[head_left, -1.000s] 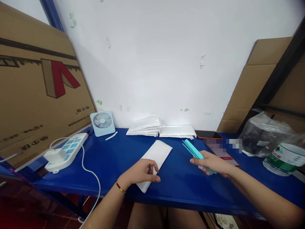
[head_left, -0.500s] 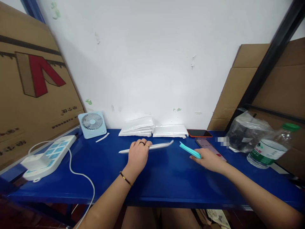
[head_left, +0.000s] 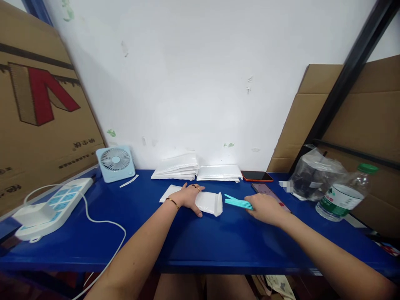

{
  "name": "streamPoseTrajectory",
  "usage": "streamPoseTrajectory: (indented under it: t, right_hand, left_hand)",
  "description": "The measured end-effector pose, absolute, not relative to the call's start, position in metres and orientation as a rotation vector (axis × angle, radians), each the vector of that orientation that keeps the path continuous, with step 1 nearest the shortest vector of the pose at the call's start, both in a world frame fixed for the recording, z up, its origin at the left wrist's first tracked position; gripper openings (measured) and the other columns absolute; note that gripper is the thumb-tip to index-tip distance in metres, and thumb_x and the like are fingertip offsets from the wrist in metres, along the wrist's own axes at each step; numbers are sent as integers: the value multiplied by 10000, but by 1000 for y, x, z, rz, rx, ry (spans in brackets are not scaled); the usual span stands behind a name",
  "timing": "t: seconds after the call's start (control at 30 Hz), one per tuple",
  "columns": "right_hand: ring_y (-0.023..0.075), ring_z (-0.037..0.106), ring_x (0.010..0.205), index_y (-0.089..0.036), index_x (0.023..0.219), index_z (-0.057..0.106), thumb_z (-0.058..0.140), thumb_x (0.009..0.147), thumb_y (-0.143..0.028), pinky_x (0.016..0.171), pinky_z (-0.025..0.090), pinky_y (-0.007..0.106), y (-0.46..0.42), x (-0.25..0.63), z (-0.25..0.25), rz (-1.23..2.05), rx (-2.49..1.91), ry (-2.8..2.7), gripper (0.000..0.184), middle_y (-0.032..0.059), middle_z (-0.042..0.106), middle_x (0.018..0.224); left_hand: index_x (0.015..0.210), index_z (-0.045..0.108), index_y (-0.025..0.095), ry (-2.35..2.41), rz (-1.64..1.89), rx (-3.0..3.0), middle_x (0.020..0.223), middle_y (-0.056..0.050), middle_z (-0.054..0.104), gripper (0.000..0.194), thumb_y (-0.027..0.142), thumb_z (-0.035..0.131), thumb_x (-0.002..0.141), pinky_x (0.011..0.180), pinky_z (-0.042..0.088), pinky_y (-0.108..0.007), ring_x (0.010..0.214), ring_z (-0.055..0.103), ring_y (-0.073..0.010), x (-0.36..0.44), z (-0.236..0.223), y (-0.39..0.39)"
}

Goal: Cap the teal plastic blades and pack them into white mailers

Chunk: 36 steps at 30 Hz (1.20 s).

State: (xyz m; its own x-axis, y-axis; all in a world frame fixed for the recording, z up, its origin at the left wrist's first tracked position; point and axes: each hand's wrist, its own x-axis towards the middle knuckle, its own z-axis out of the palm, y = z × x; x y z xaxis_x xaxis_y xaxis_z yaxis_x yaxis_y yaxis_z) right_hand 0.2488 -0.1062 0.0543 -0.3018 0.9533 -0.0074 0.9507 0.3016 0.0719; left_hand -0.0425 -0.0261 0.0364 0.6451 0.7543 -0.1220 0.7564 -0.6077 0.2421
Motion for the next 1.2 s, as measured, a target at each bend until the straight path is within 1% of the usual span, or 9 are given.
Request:
streamPoseTrajectory:
  t: [0.13, 0.27, 0.43, 0.53, 0.7, 0.87, 0.97, 1.1, 1.2]
  right_hand:
    - [277, 632, 697, -174, 824, 605, 523, 747, -224, 580, 395, 312, -100, 239, 54, 262, 1697, 2472, 123, 119, 668, 788]
    - [288, 640, 749, -149, 845, 619, 557, 737, -222, 641, 423, 338, -93, 231, 52, 307, 1625, 2448, 145, 146, 672, 811]
    - [287, 642, 784, -140, 832, 624, 500, 759, -149, 667, 430, 346, -89, 203, 52, 319, 1540, 2458, 145, 150, 670, 809]
    - [282, 643, 796, -143, 930, 589, 521, 744, -150, 665, 437, 342, -86, 187, 55, 284, 1527, 2452, 198, 154, 662, 850]
    - [285, 639, 791, -163, 1063, 490, 604, 673, -211, 642, 446, 337, -77, 177, 59, 178, 1575, 2451, 409, 139, 648, 900]
    - [290, 621, 798, -184, 1103, 444, 709, 521, -239, 586, 431, 303, -75, 164, 59, -120, 1603, 2499, 643, 122, 624, 941]
    - [260, 603, 777, -165, 1128, 435, 728, 484, -230, 560, 420, 278, -72, 165, 55, -375, 1662, 2580, 710, 104, 608, 932]
    - [218, 562, 874, -188, 1127, 500, 751, 500, -281, 705, 450, 305, -66, 189, 43, -737, 1556, 2905, 682, 70, 568, 1021]
    - [231, 510, 1048, -224, 1171, 525, 739, 572, -390, 874, 421, 352, -71, 211, 27, -1176, 1672, 3025, 657, 73, 522, 1186]
  left_hand:
    - [1194, 509, 239, 1130, 140, 2668, 1103, -66, 554, 776, 466, 722, 483, 1009, 257, -394, 1073, 483, -265, -36, 39, -25]
    - [1106, 558, 229, 1031, 243, 2709, 985, -40, 557, 650, 431, 703, 506, 834, 389, -292, 926, 533, -226, -31, 39, -36]
    - [1144, 516, 271, 1012, 247, 2699, 1037, -26, 522, 648, 415, 689, 536, 820, 386, -300, 926, 532, -218, -17, 34, -49]
    - [1157, 502, 264, 1037, 233, 2723, 1048, -37, 516, 649, 401, 680, 548, 824, 380, -308, 933, 532, -223, -14, 30, -54]
    - [1262, 403, 268, 1077, 252, 2766, 1119, -67, 528, 868, 495, 712, 484, 862, 357, -365, 1024, 502, -280, -19, 26, -57]
    - [1258, 397, 228, 1114, 327, 2687, 1146, -72, 557, 779, 421, 675, 557, 880, 347, -358, 1036, 512, -275, -17, 21, -60]
    - [1281, 373, 204, 1147, 372, 2654, 1180, -90, 543, 809, 392, 674, 553, 893, 343, -363, 1044, 508, -279, -14, 20, -60]
    - [1311, 358, 234, 1137, 343, 2654, 1181, -86, 544, 868, 432, 688, 534, 922, 336, -388, 1080, 490, -283, -13, 19, -60]
    - [1347, 326, 246, 1132, 306, 2649, 1321, -109, 440, 980, 553, 697, 492, 1028, 209, -471, 1237, 349, -327, -19, 21, -59]
